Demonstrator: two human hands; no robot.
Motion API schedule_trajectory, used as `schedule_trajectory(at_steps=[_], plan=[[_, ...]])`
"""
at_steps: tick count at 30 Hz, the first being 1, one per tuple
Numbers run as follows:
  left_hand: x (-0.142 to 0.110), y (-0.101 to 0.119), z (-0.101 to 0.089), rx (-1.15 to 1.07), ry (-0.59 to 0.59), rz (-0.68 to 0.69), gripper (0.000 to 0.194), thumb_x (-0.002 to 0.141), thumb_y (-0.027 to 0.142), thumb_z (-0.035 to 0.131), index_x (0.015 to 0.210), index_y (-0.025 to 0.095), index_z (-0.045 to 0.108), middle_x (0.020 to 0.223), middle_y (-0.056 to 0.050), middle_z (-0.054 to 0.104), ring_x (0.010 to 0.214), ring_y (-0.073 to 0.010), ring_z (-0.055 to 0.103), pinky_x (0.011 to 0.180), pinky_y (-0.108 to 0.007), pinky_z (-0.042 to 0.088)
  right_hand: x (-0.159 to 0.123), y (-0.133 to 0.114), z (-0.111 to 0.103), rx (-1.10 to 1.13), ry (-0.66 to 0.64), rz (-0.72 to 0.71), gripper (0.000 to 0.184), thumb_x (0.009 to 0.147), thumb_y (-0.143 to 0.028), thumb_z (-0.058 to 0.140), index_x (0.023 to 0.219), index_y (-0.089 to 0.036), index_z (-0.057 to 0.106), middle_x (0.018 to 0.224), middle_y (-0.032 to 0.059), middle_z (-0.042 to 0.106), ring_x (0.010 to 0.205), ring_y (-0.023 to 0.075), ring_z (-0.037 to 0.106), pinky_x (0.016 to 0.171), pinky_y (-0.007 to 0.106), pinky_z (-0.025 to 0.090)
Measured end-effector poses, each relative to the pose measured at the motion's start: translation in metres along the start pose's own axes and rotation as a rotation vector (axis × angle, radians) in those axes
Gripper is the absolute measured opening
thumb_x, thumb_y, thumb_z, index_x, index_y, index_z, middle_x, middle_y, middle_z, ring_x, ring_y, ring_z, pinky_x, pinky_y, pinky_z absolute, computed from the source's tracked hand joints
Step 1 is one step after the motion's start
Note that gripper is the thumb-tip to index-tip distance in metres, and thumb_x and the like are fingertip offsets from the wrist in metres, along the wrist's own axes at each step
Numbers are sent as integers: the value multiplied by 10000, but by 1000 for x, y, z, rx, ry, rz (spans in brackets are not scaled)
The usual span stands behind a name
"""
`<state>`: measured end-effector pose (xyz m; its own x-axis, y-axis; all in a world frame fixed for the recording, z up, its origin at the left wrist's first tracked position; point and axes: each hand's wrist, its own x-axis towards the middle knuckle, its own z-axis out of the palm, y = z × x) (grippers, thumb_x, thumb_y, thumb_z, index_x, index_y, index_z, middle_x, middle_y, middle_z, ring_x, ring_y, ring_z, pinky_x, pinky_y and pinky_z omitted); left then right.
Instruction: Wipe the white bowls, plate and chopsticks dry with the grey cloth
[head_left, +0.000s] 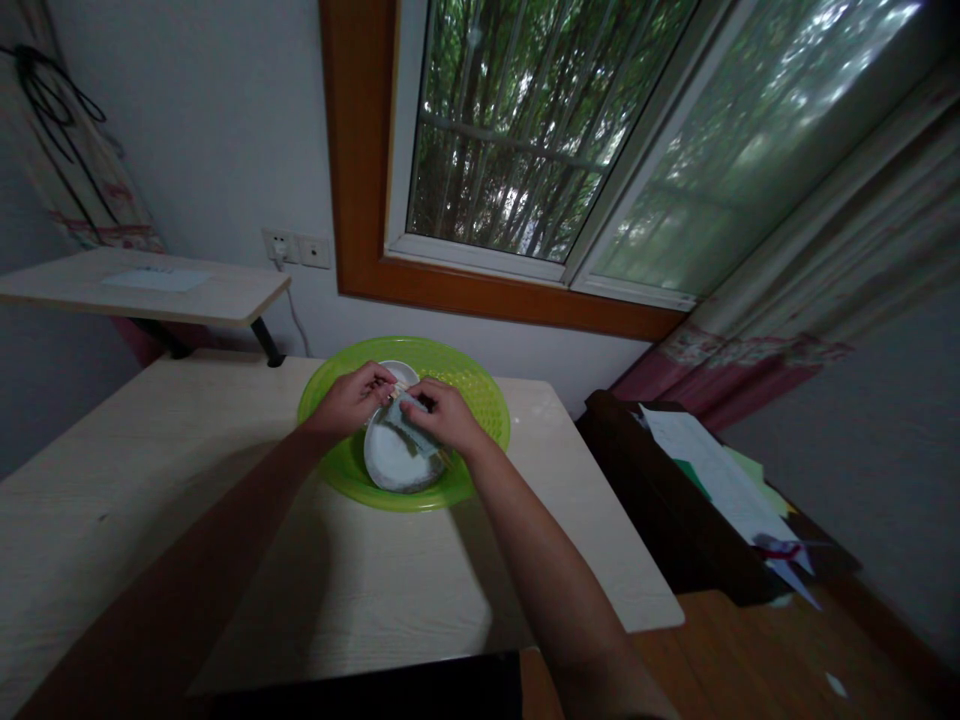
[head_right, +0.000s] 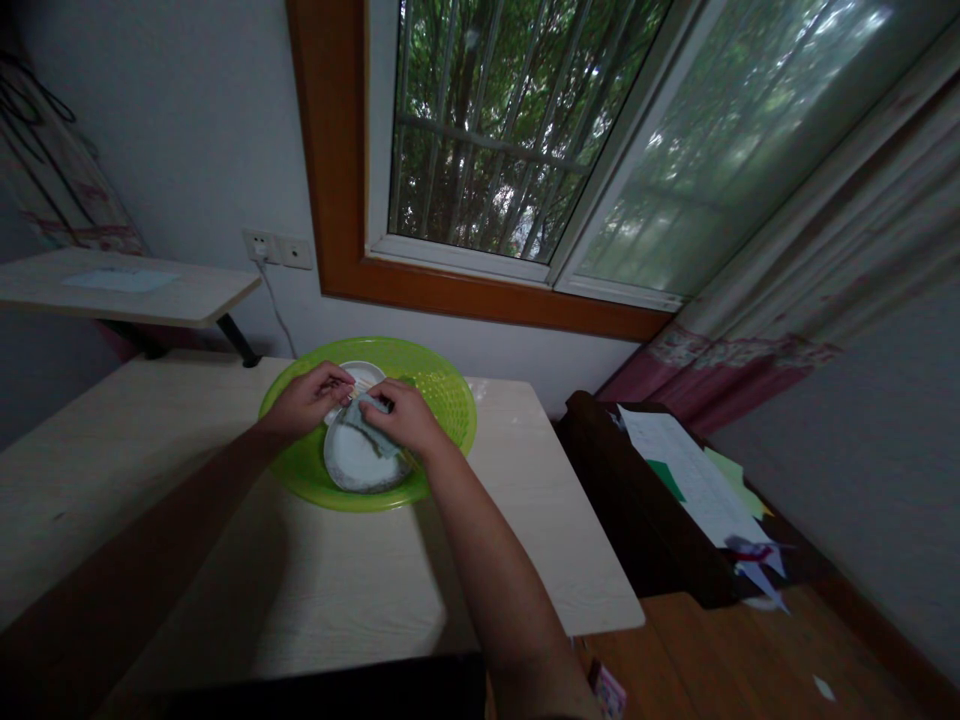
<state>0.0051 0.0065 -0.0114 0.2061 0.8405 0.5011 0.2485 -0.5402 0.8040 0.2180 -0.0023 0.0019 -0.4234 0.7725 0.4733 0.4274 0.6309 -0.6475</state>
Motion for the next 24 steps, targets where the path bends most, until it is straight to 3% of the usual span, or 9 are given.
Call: schedule_trajectory(at_steps=[4,17,24], plan=[[0,-5,-2,3,38,-13,149,870,351,666,951,227,664,788,-19,708,720,-208,705,663,-323,555,1,-3,0,-4,4,4,82,873,-259,678,880,-189,721,859,15,685,786,155,605,738,260,437],[5,-11,-11,-109,471,-6,200,888,317,652,1051,244,561,878,-6,641,760,-176,668,725,-313,562,1,4,5,-59,-44,-18,60,794,-193,705,854,-191,709,851,9,682,796,162,608,771,262,448],[6,-10,-11,-97,433,-7,169,908,319,630,1044,242,565,871,-11,633,772,-180,660,727,-318,556,-1,7,6,-58,-56,-26,53,777,-190,707,827,-193,694,816,-2,651,766,155,589,755,257,439]])
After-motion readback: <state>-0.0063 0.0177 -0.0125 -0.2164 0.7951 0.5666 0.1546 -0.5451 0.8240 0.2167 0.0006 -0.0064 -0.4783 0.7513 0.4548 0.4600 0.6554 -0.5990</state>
